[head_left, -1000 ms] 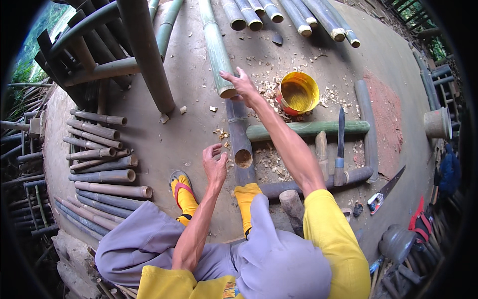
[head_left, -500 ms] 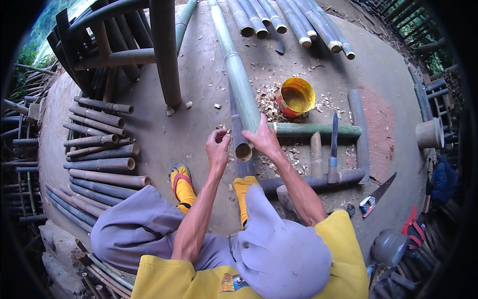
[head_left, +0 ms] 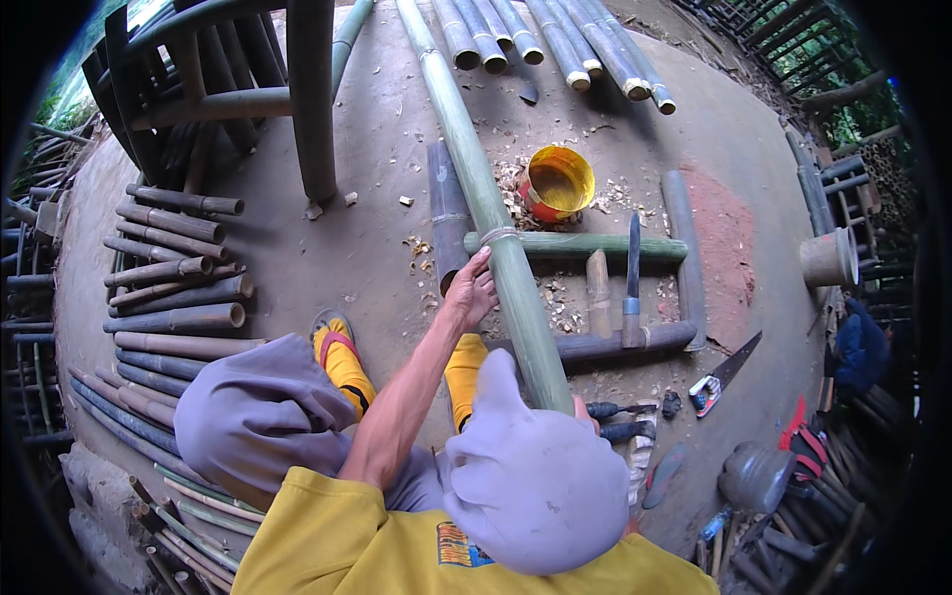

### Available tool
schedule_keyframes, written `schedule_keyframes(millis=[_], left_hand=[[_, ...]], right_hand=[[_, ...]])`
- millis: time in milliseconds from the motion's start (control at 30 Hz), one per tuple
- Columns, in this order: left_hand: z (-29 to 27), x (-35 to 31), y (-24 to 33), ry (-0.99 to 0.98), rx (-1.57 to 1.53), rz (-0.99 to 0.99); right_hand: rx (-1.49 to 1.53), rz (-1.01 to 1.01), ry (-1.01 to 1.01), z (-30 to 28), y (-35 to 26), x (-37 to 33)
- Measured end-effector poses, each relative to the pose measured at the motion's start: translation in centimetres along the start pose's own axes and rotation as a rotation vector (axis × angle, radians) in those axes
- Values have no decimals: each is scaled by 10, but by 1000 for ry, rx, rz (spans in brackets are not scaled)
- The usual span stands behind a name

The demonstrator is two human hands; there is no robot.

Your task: The person sits on the ground and uses a knife to shave and shape a long bamboo pole. They also use a chisel and a wooden mallet to hollow out the end of the bamboo and remove the internal nodes.

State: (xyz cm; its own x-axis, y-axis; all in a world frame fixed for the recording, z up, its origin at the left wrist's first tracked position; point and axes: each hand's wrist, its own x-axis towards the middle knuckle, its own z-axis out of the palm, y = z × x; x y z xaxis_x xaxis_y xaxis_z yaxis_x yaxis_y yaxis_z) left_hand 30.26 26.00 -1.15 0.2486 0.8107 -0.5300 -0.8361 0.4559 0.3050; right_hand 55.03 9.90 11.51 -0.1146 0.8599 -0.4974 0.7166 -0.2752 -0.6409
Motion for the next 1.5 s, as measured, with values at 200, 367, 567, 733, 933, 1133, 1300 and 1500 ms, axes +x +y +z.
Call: schedule_keyframes(millis=[200, 367, 567, 733, 933, 1133, 1300, 1500], left_hand=[[34, -15, -49, 82, -50, -78], [31, -16, -65, 218, 91, -59], [34, -27, -82, 323, 172, -76], [42, -35, -81, 291, 198, 12], [97, -50, -28, 184, 184, 164], [145, -62, 53, -51, 418, 435], [182, -98, 125, -149, 554, 704], [180, -117, 159, -53, 879, 953]], right_hand=[[57, 250, -81, 39, 27, -57], [40, 167, -110, 94, 29, -75], [-134, 162, 124, 62, 75, -90], [-212, 125, 249, 31, 82, -82], [-233, -137, 506, 50, 78, -38], [-75, -276, 586, 70, 32, 40], [-27, -511, 456, 76, -34, 103], [-100, -645, 176, 83, -89, 160]])
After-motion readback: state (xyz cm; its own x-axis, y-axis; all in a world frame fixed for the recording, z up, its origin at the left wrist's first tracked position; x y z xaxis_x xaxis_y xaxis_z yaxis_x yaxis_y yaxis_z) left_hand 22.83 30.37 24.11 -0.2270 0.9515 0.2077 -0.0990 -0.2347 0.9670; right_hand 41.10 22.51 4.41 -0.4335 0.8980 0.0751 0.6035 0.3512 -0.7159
